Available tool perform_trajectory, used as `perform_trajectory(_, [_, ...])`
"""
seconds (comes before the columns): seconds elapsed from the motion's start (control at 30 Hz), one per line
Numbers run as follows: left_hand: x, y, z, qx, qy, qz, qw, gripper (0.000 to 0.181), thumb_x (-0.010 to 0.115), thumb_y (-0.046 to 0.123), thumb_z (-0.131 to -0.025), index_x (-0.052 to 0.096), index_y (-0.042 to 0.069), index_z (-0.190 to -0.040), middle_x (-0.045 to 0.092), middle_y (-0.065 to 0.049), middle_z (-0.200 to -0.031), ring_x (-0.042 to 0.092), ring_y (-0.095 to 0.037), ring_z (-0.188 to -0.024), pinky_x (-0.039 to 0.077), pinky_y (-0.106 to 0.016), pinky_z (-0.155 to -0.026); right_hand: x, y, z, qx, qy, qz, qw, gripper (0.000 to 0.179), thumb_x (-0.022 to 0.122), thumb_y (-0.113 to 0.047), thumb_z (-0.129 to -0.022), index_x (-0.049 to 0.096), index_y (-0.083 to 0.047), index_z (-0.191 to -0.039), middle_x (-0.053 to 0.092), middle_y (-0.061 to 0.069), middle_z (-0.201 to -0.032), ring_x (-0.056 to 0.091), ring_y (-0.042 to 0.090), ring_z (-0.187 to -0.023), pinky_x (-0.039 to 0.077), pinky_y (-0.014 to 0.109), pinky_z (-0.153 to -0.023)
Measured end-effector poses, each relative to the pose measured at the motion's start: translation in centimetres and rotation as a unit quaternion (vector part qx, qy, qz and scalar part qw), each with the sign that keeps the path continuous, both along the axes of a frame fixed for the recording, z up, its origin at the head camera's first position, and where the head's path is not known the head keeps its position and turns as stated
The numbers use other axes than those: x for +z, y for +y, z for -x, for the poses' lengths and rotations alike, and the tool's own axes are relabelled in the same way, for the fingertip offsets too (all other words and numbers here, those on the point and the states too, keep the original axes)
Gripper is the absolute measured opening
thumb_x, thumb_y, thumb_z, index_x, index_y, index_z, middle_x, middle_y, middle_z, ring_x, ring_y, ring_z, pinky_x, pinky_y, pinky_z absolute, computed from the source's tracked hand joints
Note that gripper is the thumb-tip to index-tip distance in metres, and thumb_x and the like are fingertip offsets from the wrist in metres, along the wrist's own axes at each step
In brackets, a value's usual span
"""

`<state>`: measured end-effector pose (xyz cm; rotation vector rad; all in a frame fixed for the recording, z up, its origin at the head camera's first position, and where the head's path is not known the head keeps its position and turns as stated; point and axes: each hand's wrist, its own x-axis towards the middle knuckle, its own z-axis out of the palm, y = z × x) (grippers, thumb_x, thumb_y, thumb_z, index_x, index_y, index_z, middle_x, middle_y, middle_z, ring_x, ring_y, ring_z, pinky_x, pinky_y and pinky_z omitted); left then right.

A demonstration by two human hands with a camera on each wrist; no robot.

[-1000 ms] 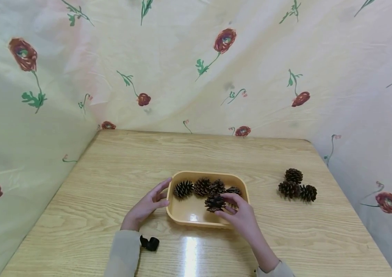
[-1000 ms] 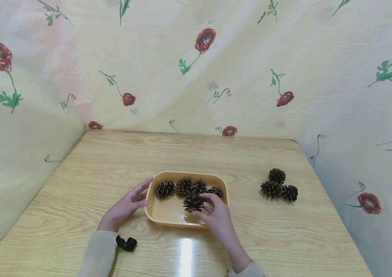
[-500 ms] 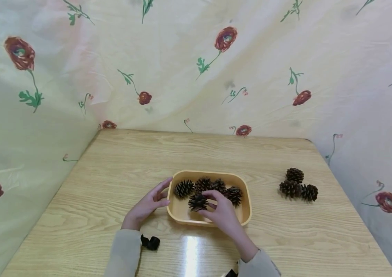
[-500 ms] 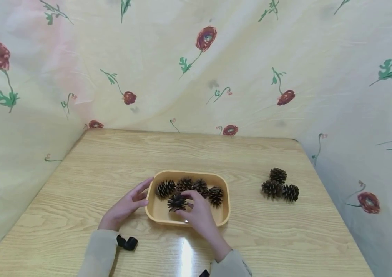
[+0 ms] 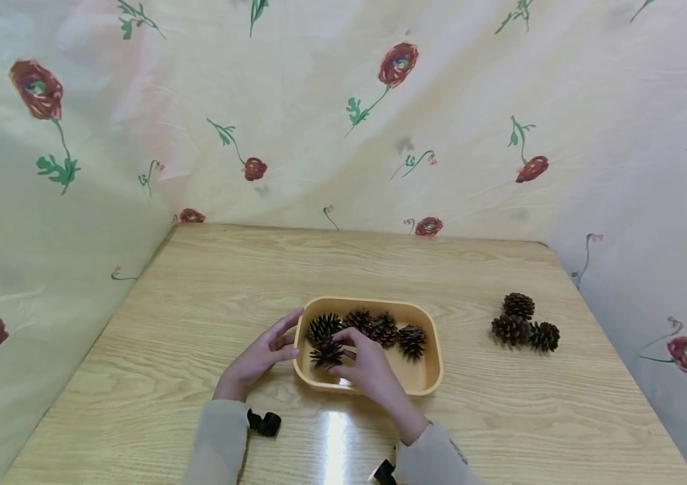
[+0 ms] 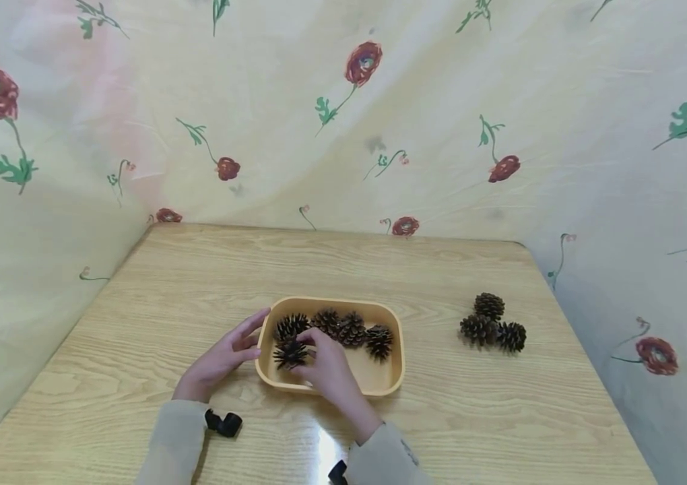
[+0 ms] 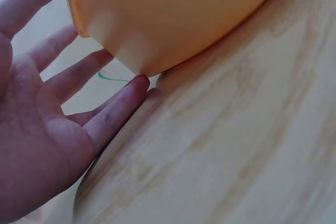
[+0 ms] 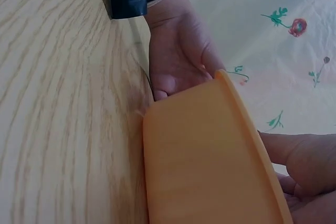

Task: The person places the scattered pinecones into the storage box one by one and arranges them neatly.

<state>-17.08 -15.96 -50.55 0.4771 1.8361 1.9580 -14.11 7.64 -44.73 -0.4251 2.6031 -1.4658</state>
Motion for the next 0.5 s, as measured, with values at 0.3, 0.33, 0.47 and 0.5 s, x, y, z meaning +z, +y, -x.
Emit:
perform_trajectory(0.3, [-0.19, -0.03, 0.08, 0.001, 0.008, 0.004, 1.0000, 0.075, 0.060, 0.009, -0.094, 0.020, 0.024, -0.156, 0.016, -0.010, -0.163, 0.034, -0.042, -0.140, 0.037, -0.047, -0.110, -0.16, -0.48, 0.13, 0.013, 0.005, -0.021, 0.9997, 0.041, 0.078, 0.007, -0.072, 0.060, -0.003, -0.108, 0.062, 0.016, -0.124, 0.058, 0.038, -0.119, 0.052, 0.036, -0.094])
perform_trajectory(0.33, [-0.22, -0.04, 0.08, 0.002, 0.008, 0.004, 1.0000, 0.075, 0.061, 0.009, -0.094, 0.020, 0.024, -0.156, 0.016, -0.010, -0.163, 0.034, -0.042, -0.139, 0.037, -0.048, -0.110, -0.19, -0.50, 0.14, 0.013, 0.003, -0.022, 0.9997, 0.041, 0.078, 0.007, -0.072, 0.060, -0.003, -0.107, 0.062, 0.016, -0.124, 0.058, 0.038, -0.119, 0.052, 0.036, -0.094])
perform_trajectory(0.47, [-0.10, -0.09, 0.04, 0.007, 0.006, 0.007, 0.9999, 0.076, 0.062, 0.010, -0.093, 0.021, 0.025, -0.156, 0.017, -0.009, -0.163, 0.034, -0.041, -0.140, 0.035, -0.050, -0.111, -0.22, -0.55, 0.18, 0.021, 0.004, -0.031, 0.9993, 0.040, 0.079, 0.007, -0.071, 0.060, -0.003, -0.105, 0.063, 0.015, -0.122, 0.059, 0.037, -0.118, 0.052, 0.037, -0.094])
perform_trajectory(0.5, [-0.07, -0.09, 0.02, 0.008, 0.006, 0.007, 0.9999, 0.076, 0.062, 0.010, -0.093, 0.021, 0.025, -0.156, 0.017, -0.010, -0.163, 0.034, -0.041, -0.140, 0.035, -0.050, -0.111, -0.22, -0.55, 0.18, 0.023, 0.004, -0.034, 0.9991, 0.040, 0.079, 0.007, -0.071, 0.060, -0.003, -0.105, 0.063, 0.015, -0.122, 0.060, 0.036, -0.118, 0.052, 0.037, -0.094])
